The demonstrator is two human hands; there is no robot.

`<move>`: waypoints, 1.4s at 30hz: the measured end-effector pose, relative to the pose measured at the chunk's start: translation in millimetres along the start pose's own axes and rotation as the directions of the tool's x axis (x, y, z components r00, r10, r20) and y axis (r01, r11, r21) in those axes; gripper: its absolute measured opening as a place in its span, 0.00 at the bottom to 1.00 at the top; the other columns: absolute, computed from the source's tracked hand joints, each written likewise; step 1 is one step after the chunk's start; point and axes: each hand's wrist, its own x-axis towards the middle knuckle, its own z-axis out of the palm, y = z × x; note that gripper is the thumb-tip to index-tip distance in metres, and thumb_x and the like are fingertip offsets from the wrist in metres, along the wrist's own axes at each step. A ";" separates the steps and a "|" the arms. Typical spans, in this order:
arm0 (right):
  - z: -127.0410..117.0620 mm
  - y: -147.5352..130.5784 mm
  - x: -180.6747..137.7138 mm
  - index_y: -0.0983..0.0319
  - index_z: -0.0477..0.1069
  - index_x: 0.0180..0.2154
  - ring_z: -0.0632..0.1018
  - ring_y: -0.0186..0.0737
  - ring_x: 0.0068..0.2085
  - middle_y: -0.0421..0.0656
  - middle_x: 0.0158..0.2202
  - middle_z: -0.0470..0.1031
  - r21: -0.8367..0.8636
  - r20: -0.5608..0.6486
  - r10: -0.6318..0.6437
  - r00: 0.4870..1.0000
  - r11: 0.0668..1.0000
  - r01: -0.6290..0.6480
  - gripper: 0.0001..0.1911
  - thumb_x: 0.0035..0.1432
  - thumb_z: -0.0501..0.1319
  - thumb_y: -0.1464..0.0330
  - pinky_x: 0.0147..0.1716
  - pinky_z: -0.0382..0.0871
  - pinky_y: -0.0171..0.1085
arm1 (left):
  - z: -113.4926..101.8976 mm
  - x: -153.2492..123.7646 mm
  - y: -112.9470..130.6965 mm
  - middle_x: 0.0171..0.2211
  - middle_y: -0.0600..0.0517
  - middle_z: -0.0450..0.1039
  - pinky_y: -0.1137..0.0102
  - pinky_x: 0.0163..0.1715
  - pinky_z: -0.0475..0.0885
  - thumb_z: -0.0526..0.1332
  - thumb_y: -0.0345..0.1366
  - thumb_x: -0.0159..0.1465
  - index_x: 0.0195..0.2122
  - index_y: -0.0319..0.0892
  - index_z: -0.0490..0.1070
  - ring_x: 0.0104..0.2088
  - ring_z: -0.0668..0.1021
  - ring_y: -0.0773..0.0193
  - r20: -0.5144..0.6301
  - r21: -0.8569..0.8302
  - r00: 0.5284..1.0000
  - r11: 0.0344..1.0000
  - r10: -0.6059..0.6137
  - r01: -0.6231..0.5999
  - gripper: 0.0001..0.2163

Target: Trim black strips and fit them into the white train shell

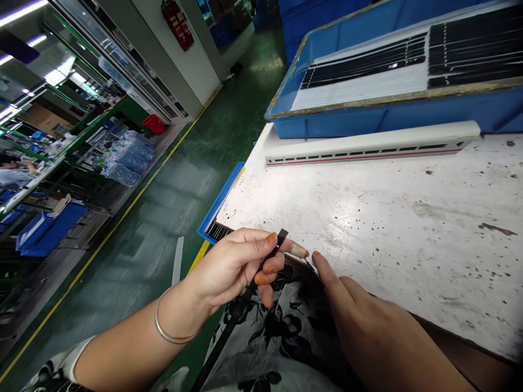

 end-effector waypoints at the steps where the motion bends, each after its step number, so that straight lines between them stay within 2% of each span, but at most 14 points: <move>1: 1.4 -0.1 -0.1 0.63 0.59 0.62 0.72 0.32 0.25 0.43 0.39 0.72 0.004 -0.003 0.000 1.000 1.000 0.000 0.26 0.65 0.61 0.67 0.22 0.70 0.33 | 0.1 0.1 -0.3 0.22 0.55 0.60 0.72 0.20 0.78 0.55 0.32 0.68 0.45 0.27 0.77 0.20 0.65 0.74 0.003 0.009 1.000 1.000 0.003 -0.003 0.14; 6: 4.6 0.1 -0.8 0.65 0.56 0.64 0.71 0.32 0.23 0.43 0.36 0.73 0.027 -0.025 -0.013 1.000 1.000 0.014 0.31 0.62 0.62 0.70 0.20 0.68 0.32 | 1.4 0.6 -1.0 0.22 0.55 0.59 0.73 0.20 0.78 0.56 0.34 0.68 0.44 0.28 0.78 0.20 0.64 0.74 0.020 0.056 1.000 0.998 0.019 -0.020 0.14; 13: -7.6 -0.1 -0.4 0.68 0.54 0.66 0.71 0.35 0.21 0.44 0.33 0.75 0.051 -0.062 -0.009 0.998 0.999 0.013 0.45 0.45 0.59 0.83 0.18 0.66 0.33 | 4.1 -0.3 -0.4 0.22 0.55 0.59 0.73 0.21 0.78 0.58 0.35 0.68 0.44 0.29 0.78 0.21 0.63 0.74 -0.004 0.085 1.000 0.996 0.020 -0.020 0.14; 17: -9.4 -0.5 3.3 0.69 0.55 0.65 0.71 0.37 0.20 0.45 0.32 0.75 0.058 -0.091 -0.002 0.996 0.998 0.007 0.45 0.43 0.58 0.83 0.16 0.65 0.34 | 3.9 0.3 -0.7 0.22 0.55 0.58 0.72 0.21 0.78 0.59 0.37 0.67 0.44 0.30 0.79 0.21 0.63 0.73 -0.004 0.124 1.000 0.992 0.020 -0.019 0.15; 23: -12.4 4.5 2.1 0.74 0.52 0.66 0.69 0.35 0.19 0.44 0.31 0.73 0.084 -0.135 -0.004 0.991 0.996 0.015 0.48 0.41 0.57 0.83 0.15 0.64 0.34 | -3.0 9.5 -7.3 0.22 0.56 0.56 0.75 0.20 0.73 0.60 0.46 0.66 0.40 0.34 0.80 0.20 0.60 0.73 -0.098 0.240 0.995 0.970 -0.011 0.034 0.18; 27: -20.1 7.9 -1.4 0.77 0.47 0.67 0.65 0.33 0.17 0.43 0.31 0.71 0.112 -0.158 0.001 0.987 0.994 0.017 0.48 0.41 0.53 0.83 0.12 0.60 0.34 | -7.8 16.1 -15.3 0.21 0.57 0.56 0.77 0.20 0.66 0.61 0.46 0.65 0.38 0.35 0.80 0.21 0.60 0.73 -0.100 0.296 0.992 0.949 -0.078 0.105 0.17; 32: -27.8 6.5 3.4 0.79 0.53 0.63 0.68 0.34 0.18 0.42 0.28 0.68 0.143 -0.212 -0.021 0.977 0.988 0.053 0.41 0.44 0.49 0.84 0.13 0.63 0.33 | -10.3 17.6 -22.8 0.20 0.56 0.58 0.77 0.21 0.65 0.62 0.45 0.64 0.33 0.36 0.78 0.21 0.62 0.72 -0.171 0.312 0.975 0.932 -0.139 0.187 0.15; 35: -26.3 5.2 7.0 0.79 0.54 0.62 0.69 0.36 0.18 0.42 0.27 0.68 0.159 -0.218 -0.005 0.976 0.986 0.041 0.38 0.46 0.48 0.84 0.14 0.64 0.35 | -12.5 18.6 -30.5 0.19 0.57 0.57 0.77 0.19 0.62 0.63 0.46 0.63 0.29 0.37 0.76 0.19 0.60 0.72 -0.208 0.278 0.956 0.925 -0.206 0.259 0.15; 42: -20.9 3.9 9.2 0.78 0.54 0.64 0.66 0.33 0.15 0.39 0.27 0.67 0.129 -0.191 0.000 0.982 0.991 0.025 0.34 0.55 0.48 0.81 0.13 0.60 0.35 | -10.9 21.6 -44.4 0.19 0.57 0.56 0.77 0.17 0.59 0.62 0.46 0.64 0.23 0.38 0.70 0.19 0.59 0.72 -0.285 0.233 0.940 0.938 -0.186 0.256 0.17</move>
